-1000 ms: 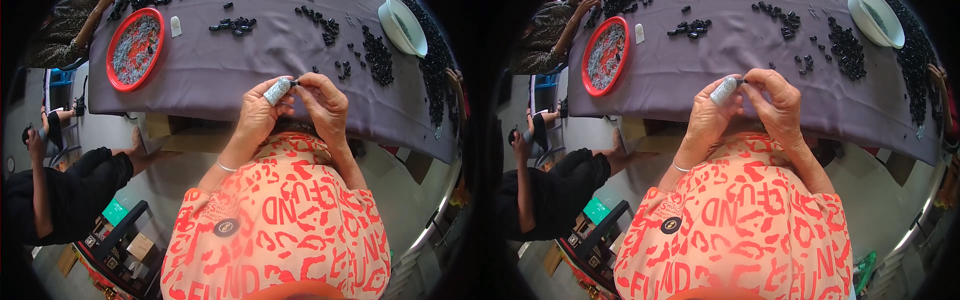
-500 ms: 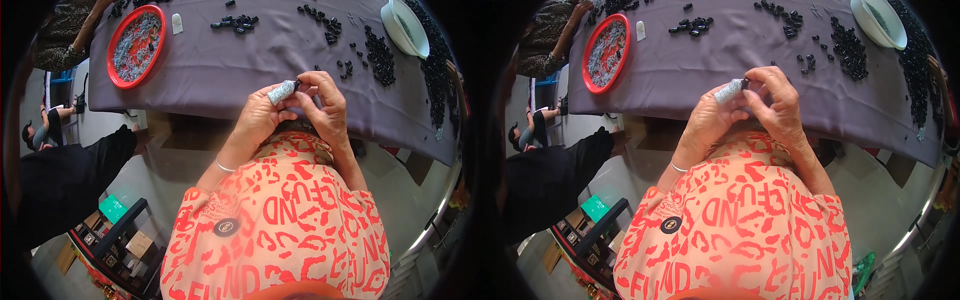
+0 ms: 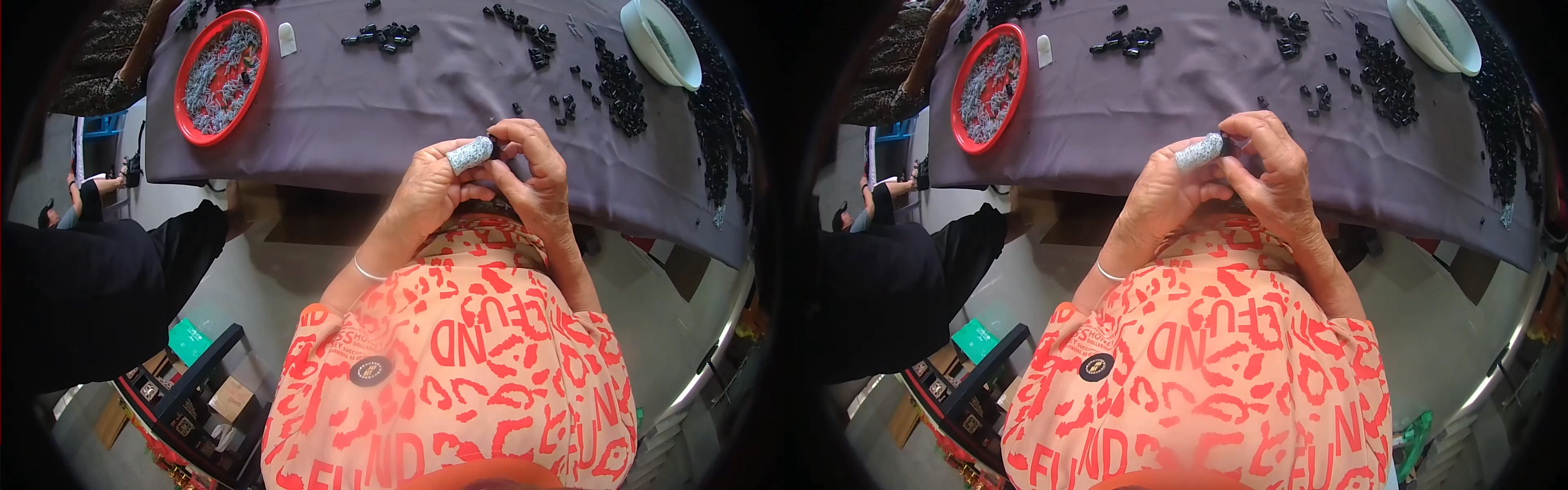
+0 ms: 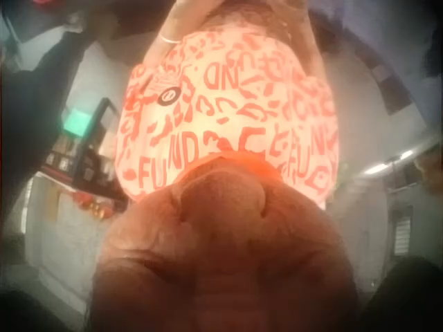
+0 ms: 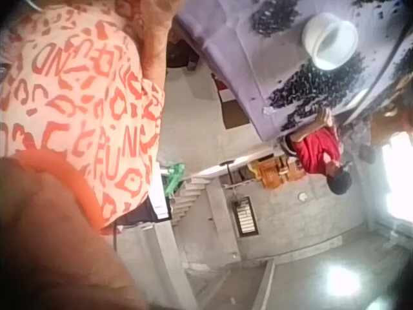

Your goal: The person assembles small components by picking up springs and plastic parts from the table and fitting them together by hand.

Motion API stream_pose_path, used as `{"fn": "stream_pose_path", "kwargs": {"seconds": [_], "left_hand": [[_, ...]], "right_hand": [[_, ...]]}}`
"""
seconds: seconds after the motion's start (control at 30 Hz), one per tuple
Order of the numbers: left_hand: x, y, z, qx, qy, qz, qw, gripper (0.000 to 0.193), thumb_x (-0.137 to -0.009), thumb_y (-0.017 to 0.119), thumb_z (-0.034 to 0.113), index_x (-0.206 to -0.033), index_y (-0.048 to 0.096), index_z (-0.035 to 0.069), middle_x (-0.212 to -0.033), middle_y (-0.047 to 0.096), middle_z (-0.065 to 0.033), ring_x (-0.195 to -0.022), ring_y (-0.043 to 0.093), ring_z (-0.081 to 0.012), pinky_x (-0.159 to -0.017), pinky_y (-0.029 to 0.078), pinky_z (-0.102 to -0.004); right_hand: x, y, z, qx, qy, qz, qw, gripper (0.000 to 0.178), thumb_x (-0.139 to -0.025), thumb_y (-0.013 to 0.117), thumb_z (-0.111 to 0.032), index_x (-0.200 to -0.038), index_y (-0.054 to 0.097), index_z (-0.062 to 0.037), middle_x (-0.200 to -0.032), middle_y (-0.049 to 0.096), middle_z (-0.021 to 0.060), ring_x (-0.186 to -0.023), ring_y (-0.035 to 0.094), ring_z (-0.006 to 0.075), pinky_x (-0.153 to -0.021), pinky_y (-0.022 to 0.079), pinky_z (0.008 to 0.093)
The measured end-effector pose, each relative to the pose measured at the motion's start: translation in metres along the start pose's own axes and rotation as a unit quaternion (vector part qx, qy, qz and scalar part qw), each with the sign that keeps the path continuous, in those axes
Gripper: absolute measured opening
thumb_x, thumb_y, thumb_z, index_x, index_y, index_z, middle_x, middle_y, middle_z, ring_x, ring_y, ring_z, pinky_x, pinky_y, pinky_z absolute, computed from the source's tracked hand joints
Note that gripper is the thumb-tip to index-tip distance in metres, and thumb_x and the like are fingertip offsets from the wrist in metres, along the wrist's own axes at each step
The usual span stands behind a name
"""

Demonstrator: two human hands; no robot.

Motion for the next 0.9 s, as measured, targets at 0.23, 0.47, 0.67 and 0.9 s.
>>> {"fn": "stream_pose_path", "kwargs": {"seconds": [0.23, 0.47, 0.67, 0.9], "left_hand": [[-0.003, -0.001, 0.019, -0.194, 0.064, 0.020, 0.979, 0.022, -0.087, 0.061, 0.016, -0.100, 0.064, -0.001, -0.086, 0.066, -0.0081, -0.074, 0.063, -0.0127, -0.063, 0.052, -0.0228], [0.000, -0.014, 0.015, -0.146, 0.052, 0.048, 0.987, 0.016, -0.085, 0.063, 0.014, -0.096, 0.068, 0.002, -0.081, 0.066, -0.0031, -0.066, 0.060, -0.0063, -0.058, 0.049, -0.0182], [0.002, -0.018, 0.010, -0.151, 0.038, 0.008, 0.988, 0.016, -0.086, 0.059, 0.010, -0.095, 0.066, -0.001, -0.076, 0.066, -0.0050, -0.066, 0.062, -0.0094, -0.059, 0.050, -0.0196], [0.010, -0.013, 0.012, -0.177, 0.015, -0.008, 0.984, 0.016, -0.084, 0.060, 0.011, -0.094, 0.066, 0.000, -0.080, 0.066, -0.0058, -0.069, 0.062, -0.0095, -0.060, 0.051, -0.0195]], "right_hand": [[-0.001, 0.003, -0.013, 0.137, -0.110, 0.008, 0.984, 0.040, -0.067, 0.068, 0.007, -0.103, 0.057, -0.0039, -0.097, 0.058, 0.0098, -0.089, 0.057, 0.0218, -0.070, 0.047, 0.0300], [-0.008, 0.014, -0.027, 0.234, -0.134, -0.102, 0.958, 0.040, -0.069, 0.068, -0.005, -0.106, 0.054, 0.0015, -0.094, 0.058, 0.0160, -0.086, 0.057, 0.0329, -0.072, 0.047, 0.0385], [-0.006, 0.021, -0.029, 0.283, -0.147, -0.156, 0.935, 0.038, -0.071, 0.069, -0.013, -0.102, 0.055, 0.0030, -0.081, 0.058, 0.0146, -0.075, 0.058, 0.0306, -0.064, 0.047, 0.0382], [-0.008, 0.028, -0.036, 0.321, -0.178, -0.189, 0.911, 0.026, -0.068, 0.070, -0.016, -0.082, 0.053, -0.0010, -0.064, 0.050, 0.0091, -0.059, 0.054, 0.0254, -0.053, 0.044, 0.0370]]}}
Point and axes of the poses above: each hand's wrist, its own x-axis away from the middle knuckle, its own y-axis out of the palm, z = x × y, the point moved 8 cm from there along -x, towards the middle knuckle
